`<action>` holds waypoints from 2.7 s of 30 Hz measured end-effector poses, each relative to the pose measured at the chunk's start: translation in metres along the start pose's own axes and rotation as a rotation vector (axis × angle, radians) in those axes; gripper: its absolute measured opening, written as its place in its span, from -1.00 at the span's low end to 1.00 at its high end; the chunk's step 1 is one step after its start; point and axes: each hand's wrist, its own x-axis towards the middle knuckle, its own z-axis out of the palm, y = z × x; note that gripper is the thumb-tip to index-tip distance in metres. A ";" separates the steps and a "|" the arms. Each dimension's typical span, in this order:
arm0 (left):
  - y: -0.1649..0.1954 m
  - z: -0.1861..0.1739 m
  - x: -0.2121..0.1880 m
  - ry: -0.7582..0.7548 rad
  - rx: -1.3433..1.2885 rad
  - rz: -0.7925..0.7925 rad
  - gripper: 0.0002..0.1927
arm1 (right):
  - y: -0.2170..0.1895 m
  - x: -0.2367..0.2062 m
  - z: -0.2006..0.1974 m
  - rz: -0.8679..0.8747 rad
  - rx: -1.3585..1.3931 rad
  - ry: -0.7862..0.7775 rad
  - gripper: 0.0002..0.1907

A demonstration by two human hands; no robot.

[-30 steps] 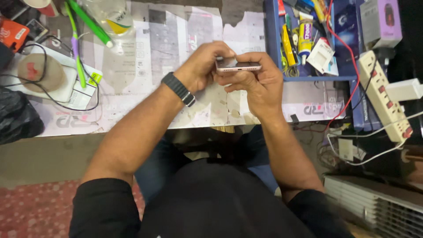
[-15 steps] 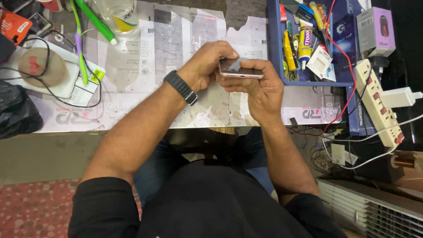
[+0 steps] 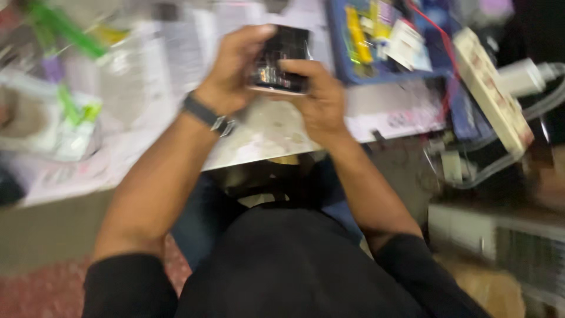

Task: The person inspects two smartphones, plugs one into a charger to test the screen, and then uses a pen to eject the SIM tray from the other phone. They remove the SIM card and place it on the table.

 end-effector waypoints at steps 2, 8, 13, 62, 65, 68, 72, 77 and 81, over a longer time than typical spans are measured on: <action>0.000 0.003 -0.010 -0.062 -0.027 -0.053 -0.53 | 0.003 0.000 -0.005 -0.006 -0.223 -0.056 -0.42; -0.022 0.012 -0.022 -0.138 -0.042 -0.152 -0.26 | -0.033 -0.039 -0.003 -0.143 -0.504 -0.045 -0.46; -0.041 0.009 -0.022 -0.074 0.066 -0.051 -0.39 | -0.080 -0.119 -0.037 -0.175 -0.752 0.070 -0.52; -0.112 0.078 0.016 0.048 0.111 -0.037 -0.47 | -0.156 -0.286 -0.433 0.310 -1.130 0.842 -0.92; -0.111 0.080 0.013 0.025 0.124 -0.039 -0.48 | -0.156 -0.262 -0.464 0.135 -1.274 0.745 -0.89; -0.111 0.081 0.010 0.010 0.090 -0.033 -0.50 | -0.147 -0.230 -0.477 0.389 -1.362 0.773 -0.85; -0.107 0.081 0.007 0.036 0.095 -0.022 -0.51 | -0.136 -0.196 -0.475 0.557 -1.418 0.777 -0.68; -0.100 0.078 0.007 0.027 0.084 -0.044 -0.49 | -0.129 -0.182 -0.461 0.499 -1.650 0.618 -0.58; -0.094 0.073 0.008 0.027 0.047 -0.060 -0.46 | -0.124 -0.173 -0.452 0.635 -1.693 0.541 -0.60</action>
